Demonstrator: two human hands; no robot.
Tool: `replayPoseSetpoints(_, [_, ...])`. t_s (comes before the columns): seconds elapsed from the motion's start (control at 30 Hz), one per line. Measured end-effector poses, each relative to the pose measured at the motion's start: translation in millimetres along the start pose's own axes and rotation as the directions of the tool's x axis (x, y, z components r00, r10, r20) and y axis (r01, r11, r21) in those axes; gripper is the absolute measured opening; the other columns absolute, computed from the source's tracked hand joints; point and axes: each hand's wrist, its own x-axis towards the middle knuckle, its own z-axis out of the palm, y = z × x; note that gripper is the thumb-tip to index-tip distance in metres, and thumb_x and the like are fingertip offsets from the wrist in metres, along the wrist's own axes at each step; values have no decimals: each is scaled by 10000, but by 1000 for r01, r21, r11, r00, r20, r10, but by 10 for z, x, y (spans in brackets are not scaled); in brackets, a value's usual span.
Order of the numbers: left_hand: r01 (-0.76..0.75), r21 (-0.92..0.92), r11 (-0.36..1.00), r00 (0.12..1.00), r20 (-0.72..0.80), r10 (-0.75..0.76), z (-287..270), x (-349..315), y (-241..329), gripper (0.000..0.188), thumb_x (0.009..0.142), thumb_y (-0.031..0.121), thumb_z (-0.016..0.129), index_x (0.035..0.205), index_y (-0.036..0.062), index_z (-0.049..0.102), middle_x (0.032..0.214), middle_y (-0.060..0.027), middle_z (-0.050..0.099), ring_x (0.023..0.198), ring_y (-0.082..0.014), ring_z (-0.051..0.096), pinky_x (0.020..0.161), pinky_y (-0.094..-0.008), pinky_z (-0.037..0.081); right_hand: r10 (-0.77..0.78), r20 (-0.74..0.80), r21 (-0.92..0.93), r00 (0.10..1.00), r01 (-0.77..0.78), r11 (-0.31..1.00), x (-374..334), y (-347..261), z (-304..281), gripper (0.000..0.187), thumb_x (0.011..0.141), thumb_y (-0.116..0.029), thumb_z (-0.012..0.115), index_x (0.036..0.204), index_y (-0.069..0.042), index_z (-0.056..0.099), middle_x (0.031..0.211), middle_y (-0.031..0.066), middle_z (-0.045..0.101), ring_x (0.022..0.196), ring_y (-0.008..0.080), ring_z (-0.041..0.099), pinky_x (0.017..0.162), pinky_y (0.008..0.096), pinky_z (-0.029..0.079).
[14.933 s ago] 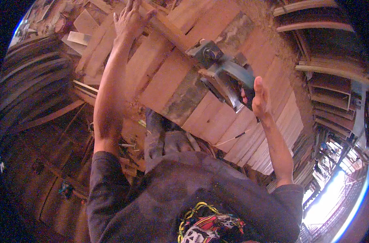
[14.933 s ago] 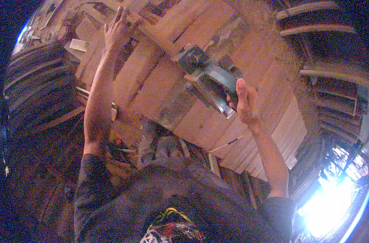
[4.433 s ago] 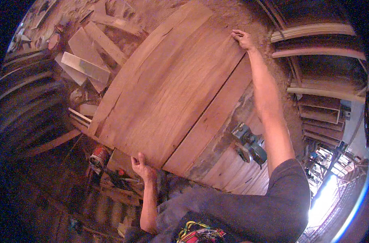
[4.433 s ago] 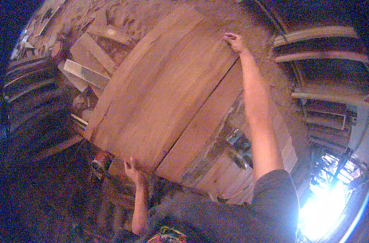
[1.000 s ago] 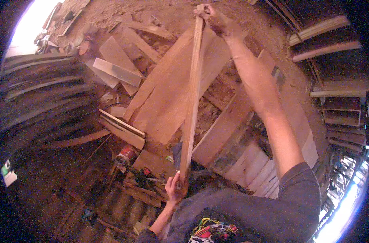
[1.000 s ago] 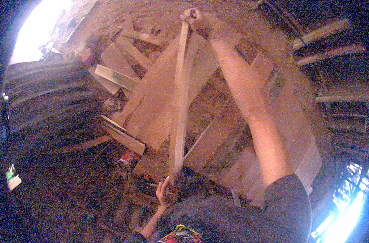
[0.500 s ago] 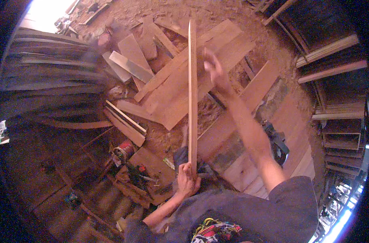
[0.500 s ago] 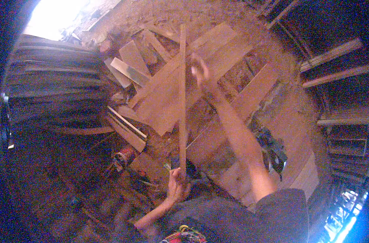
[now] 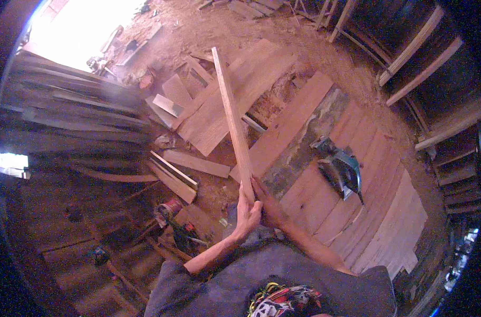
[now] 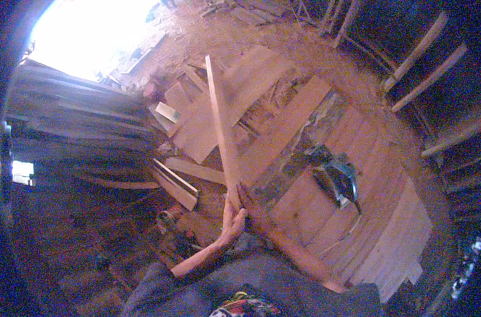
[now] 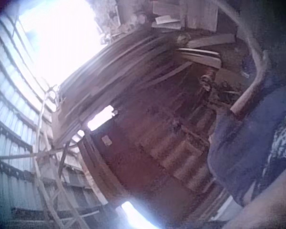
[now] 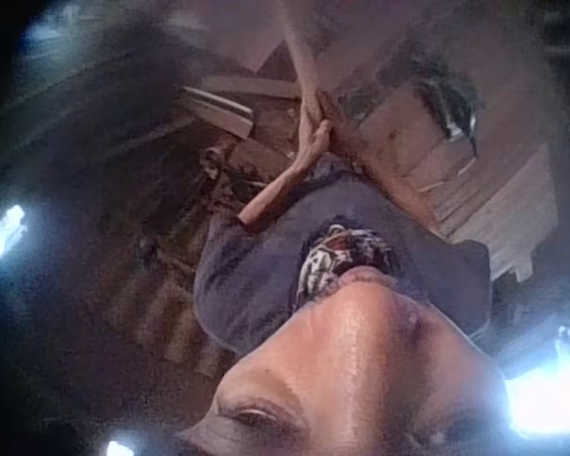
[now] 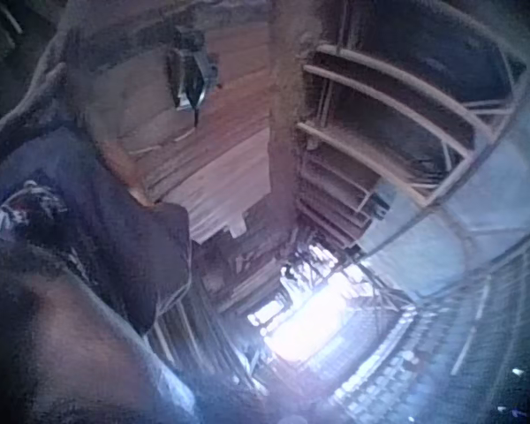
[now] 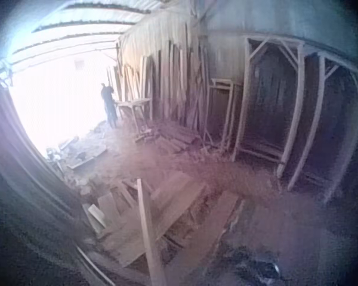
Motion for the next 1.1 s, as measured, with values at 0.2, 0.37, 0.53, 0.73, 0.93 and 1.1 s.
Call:
replayPoseSetpoints(0.2, [-48, -83, 995, 989, 134, 59, 360, -469, 738, 770, 870, 177, 544, 1517, -27, 178, 1464, -234, 363, 1400, -342, 326, 1147, -405, 270, -31, -157, -11, 987, 30, 999, -439, -349, -680, 884, 802, -154, 677, 1512, -7, 172, 1480, 238, 275, 1315, 434, 381, 971, 461, 468])
replayPoseSetpoints(0.37, [-382, 195, 904, 924, 81, 373, 568, -655, 1256, 798, 909, 310, 622, 1512, -26, 221, 1461, -260, 392, 1376, -366, 373, 1136, -433, 291, -10, -190, -1, 982, 10, 1000, -480, -692, -1342, 790, 804, -149, 664, 1464, 10, 260, 1349, 269, 415, 1193, 458, 480, 880, 470, 501])
replayPoseSetpoints(0.53, [-479, 124, 869, 868, -83, 490, 644, -285, 1599, 567, 872, 210, 687, 1359, -28, 520, 1212, -191, 623, 1141, -295, 591, 1000, -397, 434, 9, -227, -46, 974, -21, 999, -277, -978, -1951, 703, 806, -145, 651, 1417, 27, 347, 1217, 299, 554, 1071, 481, 579, 789, 480, 535])
replayPoseSetpoints(0.73, [-440, 267, 857, 850, -183, 493, 763, -264, 2092, 483, 878, 251, 721, 1236, -57, 623, 1074, -157, 663, 1015, -198, 625, 866, -312, 487, -180, -460, -74, 869, 165, 984, -77, -997, -2108, 455, 805, -131, 619, 1224, 16, 521, 889, 278, 664, 840, 485, 641, 701, 509, 521])
replayPoseSetpoints(0.93, [-428, 211, 879, 850, -235, 471, 815, -139, 2268, 459, 865, 277, 740, 1207, -20, 663, 1050, -141, 669, 982, -181, 623, 803, -307, 484, -132, -438, -109, 889, 94, 990, 35, -1045, -2295, 527, 795, -236, 640, 1237, 25, 522, 843, 275, 664, 778, 474, 646, 670, 532, 522])
replayPoseSetpoints(1.1, [-428, 241, 871, 835, -263, 483, 813, -37, 2266, 455, 853, 303, 751, 1196, 12, 682, 1041, -120, 682, 993, -188, 623, 833, -325, 457, -111, -485, -78, 868, 84, 993, 86, -1166, -2373, 376, 797, -150, 629, 1141, -8, 575, 839, 266, 666, 817, 484, 636, 705, 528, 517])
